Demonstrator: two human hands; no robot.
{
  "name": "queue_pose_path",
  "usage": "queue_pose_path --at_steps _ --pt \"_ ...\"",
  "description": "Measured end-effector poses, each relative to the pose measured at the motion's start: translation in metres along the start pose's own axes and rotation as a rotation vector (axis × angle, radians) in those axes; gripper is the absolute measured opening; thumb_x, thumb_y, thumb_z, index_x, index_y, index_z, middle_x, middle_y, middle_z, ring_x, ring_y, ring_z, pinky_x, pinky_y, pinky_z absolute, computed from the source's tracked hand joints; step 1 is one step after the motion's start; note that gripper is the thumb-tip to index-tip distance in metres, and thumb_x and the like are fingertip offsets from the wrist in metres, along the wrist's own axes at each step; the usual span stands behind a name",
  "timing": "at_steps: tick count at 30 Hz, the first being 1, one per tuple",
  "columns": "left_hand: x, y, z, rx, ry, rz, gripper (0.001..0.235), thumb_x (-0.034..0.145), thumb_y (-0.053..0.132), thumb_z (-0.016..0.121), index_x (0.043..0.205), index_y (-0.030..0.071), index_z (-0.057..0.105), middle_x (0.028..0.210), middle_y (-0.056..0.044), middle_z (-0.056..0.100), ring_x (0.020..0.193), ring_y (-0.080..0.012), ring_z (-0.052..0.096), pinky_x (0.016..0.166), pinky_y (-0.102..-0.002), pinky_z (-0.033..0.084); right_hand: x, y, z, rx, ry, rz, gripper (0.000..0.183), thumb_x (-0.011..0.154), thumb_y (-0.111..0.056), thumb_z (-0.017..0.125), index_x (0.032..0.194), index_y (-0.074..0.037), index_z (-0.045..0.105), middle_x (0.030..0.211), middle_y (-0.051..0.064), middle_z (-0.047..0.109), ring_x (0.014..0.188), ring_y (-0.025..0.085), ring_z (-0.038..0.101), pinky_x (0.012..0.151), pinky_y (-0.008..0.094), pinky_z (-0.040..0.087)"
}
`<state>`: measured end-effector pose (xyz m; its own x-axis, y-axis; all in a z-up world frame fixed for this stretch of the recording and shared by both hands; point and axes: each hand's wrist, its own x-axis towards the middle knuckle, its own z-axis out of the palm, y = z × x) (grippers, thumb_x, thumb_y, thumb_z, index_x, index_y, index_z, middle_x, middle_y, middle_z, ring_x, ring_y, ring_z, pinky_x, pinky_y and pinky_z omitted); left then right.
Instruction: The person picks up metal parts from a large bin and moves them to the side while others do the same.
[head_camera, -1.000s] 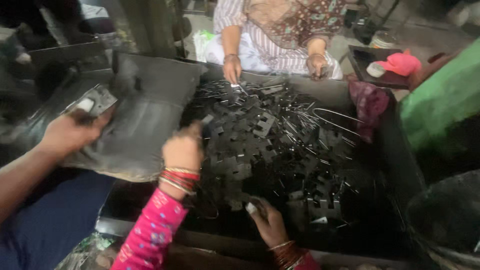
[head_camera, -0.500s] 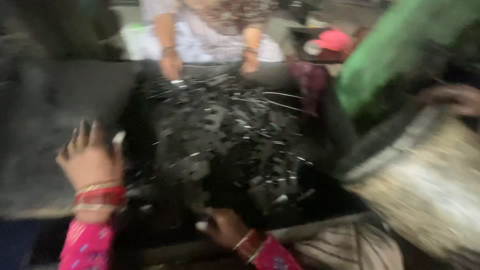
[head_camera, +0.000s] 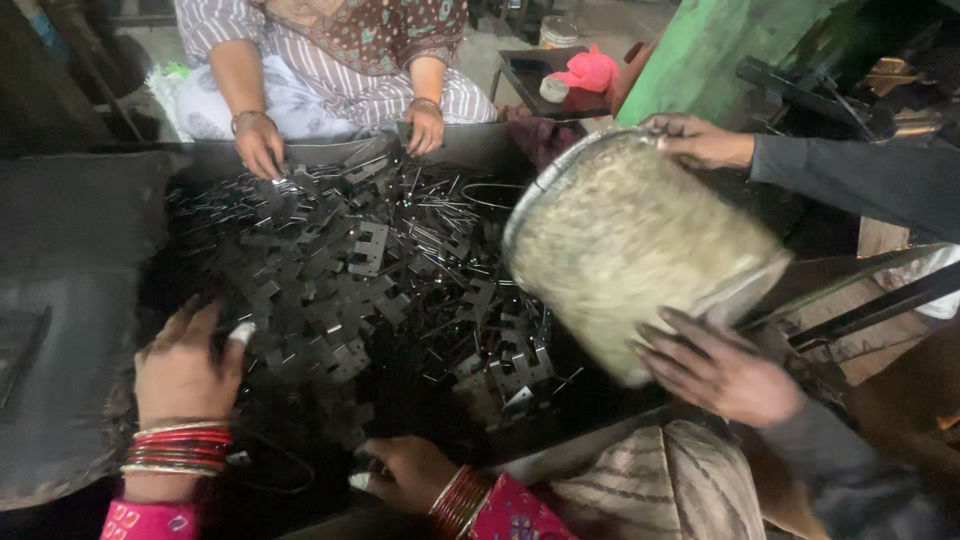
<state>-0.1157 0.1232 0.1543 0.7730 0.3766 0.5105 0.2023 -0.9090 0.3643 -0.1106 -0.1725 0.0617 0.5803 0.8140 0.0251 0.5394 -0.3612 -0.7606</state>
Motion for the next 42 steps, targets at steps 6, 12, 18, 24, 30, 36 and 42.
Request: queue_pose_path --at_steps 6,12,18,24,30,36,42 --pt "-0.001 0.002 0.014 0.047 -0.113 0.039 0.049 0.087 0.03 0.073 0.132 0.012 0.066 0.138 -0.013 0.066 0.117 -0.0356 0.067 0.098 -0.053 0.05 0.003 -0.004 -0.001 -0.012 -0.023 0.03 0.043 0.096 -0.043 0.068 0.112 -0.003 0.068 0.097 0.018 0.072 0.092 0.038 0.07 0.083 0.046 0.055" --pt "-0.002 0.003 0.024 0.061 -0.245 0.048 0.052 0.082 0.028 0.074 0.13 0.013 0.063 0.138 -0.011 0.066 0.114 -0.0353 0.067 0.096 -0.052 0.052 0.005 0.006 0.0 -0.011 -0.049 0.039 0.045 0.096 -0.044 0.068 0.116 -0.004 0.067 0.097 0.017 0.072 0.092 0.037 0.071 0.083 0.045 0.056" --pt "-0.005 0.001 0.029 0.062 -0.32 0.052 0.056 0.083 0.028 0.072 0.135 0.013 0.06 0.136 -0.011 0.065 0.109 -0.035 0.069 0.097 -0.052 0.053 0.007 0.017 0.008 -0.001 -0.113 0.082 0.048 0.096 -0.046 0.067 0.121 -0.005 0.066 0.098 0.016 0.073 0.092 0.035 0.072 0.084 0.045 0.057" --pt "-0.007 0.0 0.034 0.075 -0.367 0.062 0.051 0.085 0.032 0.07 0.131 0.014 0.06 0.128 -0.011 0.067 0.106 -0.0362 0.069 0.092 -0.051 0.053 0.009 0.016 0.009 0.01 -0.124 0.092 0.051 0.096 -0.047 0.067 0.125 -0.006 0.065 0.098 0.016 0.073 0.091 0.035 0.073 0.084 0.044 0.057" --pt "-0.009 -0.002 0.041 0.085 -0.396 0.066 0.046 0.086 0.034 0.069 0.128 0.016 0.061 0.126 -0.011 0.067 0.103 -0.0358 0.07 0.089 -0.05 0.055 0.008 0.021 0.014 0.006 -0.043 0.041 0.046 0.091 -0.043 0.073 0.121 -0.009 0.069 0.098 0.015 0.073 0.088 0.034 0.073 0.079 0.043 0.058" --pt "-0.013 -0.003 0.045 0.046 -0.401 0.075 0.046 0.086 0.033 0.07 0.127 0.015 0.061 0.127 -0.01 0.068 0.104 -0.0355 0.07 0.089 -0.05 0.056 0.015 0.016 0.0 0.053 -0.137 0.164 0.045 0.091 -0.047 0.066 0.114 -0.009 0.067 0.096 0.012 0.071 0.089 0.031 0.071 0.081 0.041 0.056" --pt "-0.014 0.002 0.04 0.05 -0.423 0.057 0.048 0.084 0.031 0.07 0.129 0.015 0.06 0.127 -0.009 0.068 0.106 -0.035 0.07 0.09 -0.051 0.055 -0.061 0.043 -0.332 1.499 -0.539 0.894 0.063 0.088 -0.07 0.044 0.105 -0.01 0.048 0.108 0.005 0.041 0.106 0.02 0.045 0.095 0.037 0.041"
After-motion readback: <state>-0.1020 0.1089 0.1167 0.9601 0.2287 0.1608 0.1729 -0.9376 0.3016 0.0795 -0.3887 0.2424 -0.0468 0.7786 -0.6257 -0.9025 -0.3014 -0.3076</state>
